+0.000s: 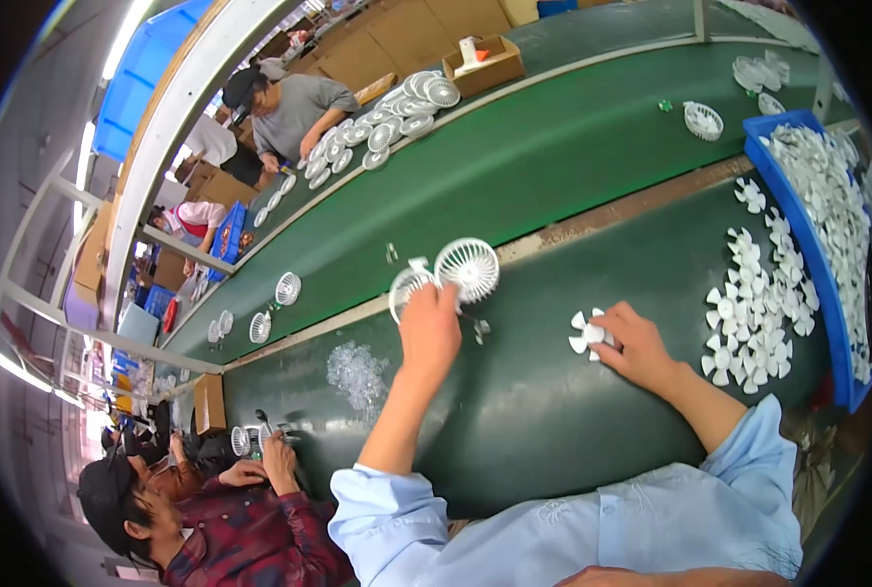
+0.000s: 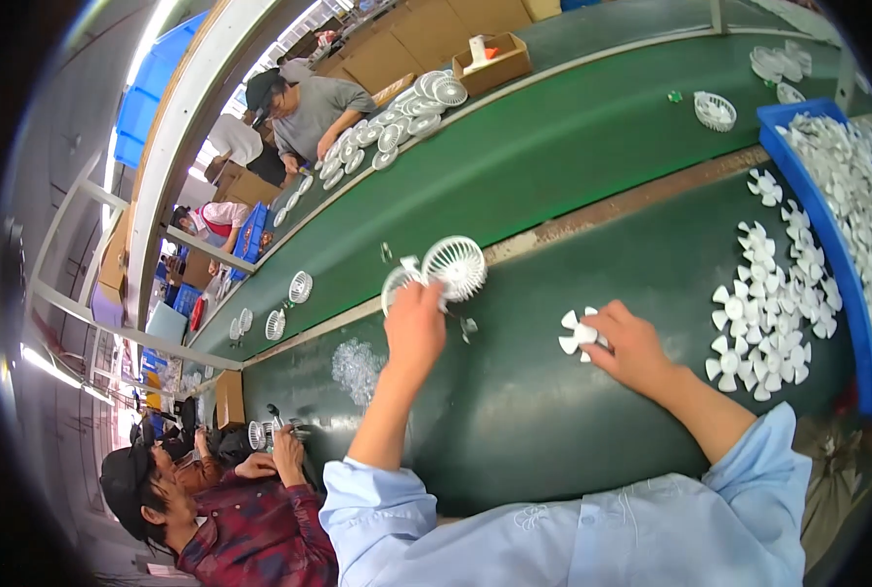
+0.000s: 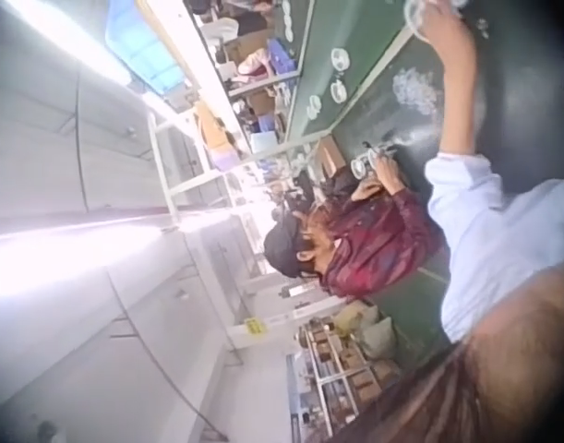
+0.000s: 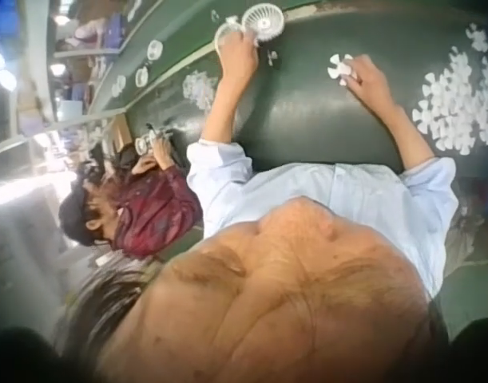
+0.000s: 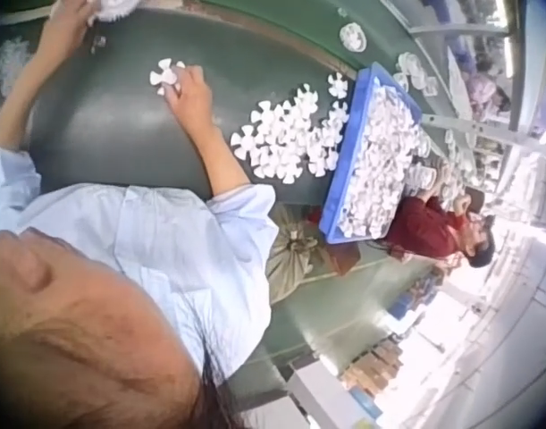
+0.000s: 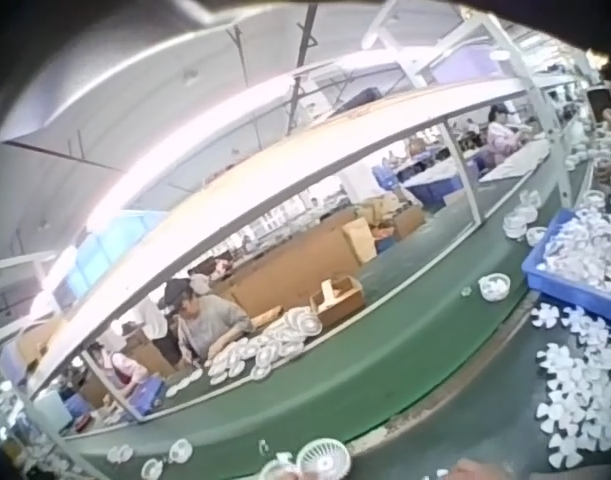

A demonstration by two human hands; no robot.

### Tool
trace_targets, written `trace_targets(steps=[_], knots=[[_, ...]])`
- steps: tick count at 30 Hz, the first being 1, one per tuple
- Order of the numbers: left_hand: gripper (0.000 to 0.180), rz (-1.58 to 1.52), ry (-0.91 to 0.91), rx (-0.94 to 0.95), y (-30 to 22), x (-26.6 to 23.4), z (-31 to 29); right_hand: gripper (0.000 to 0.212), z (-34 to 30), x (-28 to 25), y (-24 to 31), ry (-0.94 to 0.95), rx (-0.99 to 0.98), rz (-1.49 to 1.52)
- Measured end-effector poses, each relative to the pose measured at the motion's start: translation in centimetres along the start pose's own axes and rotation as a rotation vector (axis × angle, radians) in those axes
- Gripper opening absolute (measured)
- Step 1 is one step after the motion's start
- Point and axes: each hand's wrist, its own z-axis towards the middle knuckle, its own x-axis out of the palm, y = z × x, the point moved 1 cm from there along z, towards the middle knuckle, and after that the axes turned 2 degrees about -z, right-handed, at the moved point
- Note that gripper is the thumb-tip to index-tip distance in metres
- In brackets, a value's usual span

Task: The person assembles mini fans by attaching fan blades into fan housings by hand and placing the assembled units onto the conveyor belt.

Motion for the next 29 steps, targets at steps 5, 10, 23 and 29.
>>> trace_targets(steps=[5,10,23,29], knots=[[0.042,-0.207,0.440,0.124,-4.0,-3.3,-5.8,0.033,-0.4,0.3,-0.1,-0.045,-0.077,-0.055],[0.045,-0.166,0.372,0.078,-5.8,-4.0,-3.2,0.033,-0.7,0.7,-0.2,-0.016,-0.024,-0.085],[0.033,-0.989,0.118,-0.571,-10.1,1.7,-4.8,0.032,-2.9,-4.2,2.8,0.038,0.081,-0.458],[0.037,-1.787,0.268,-0.813,-10.9,4.5,-7.9,0.039,-3.5,-2.3,9.5,-0.049,-0.207,-0.313]])
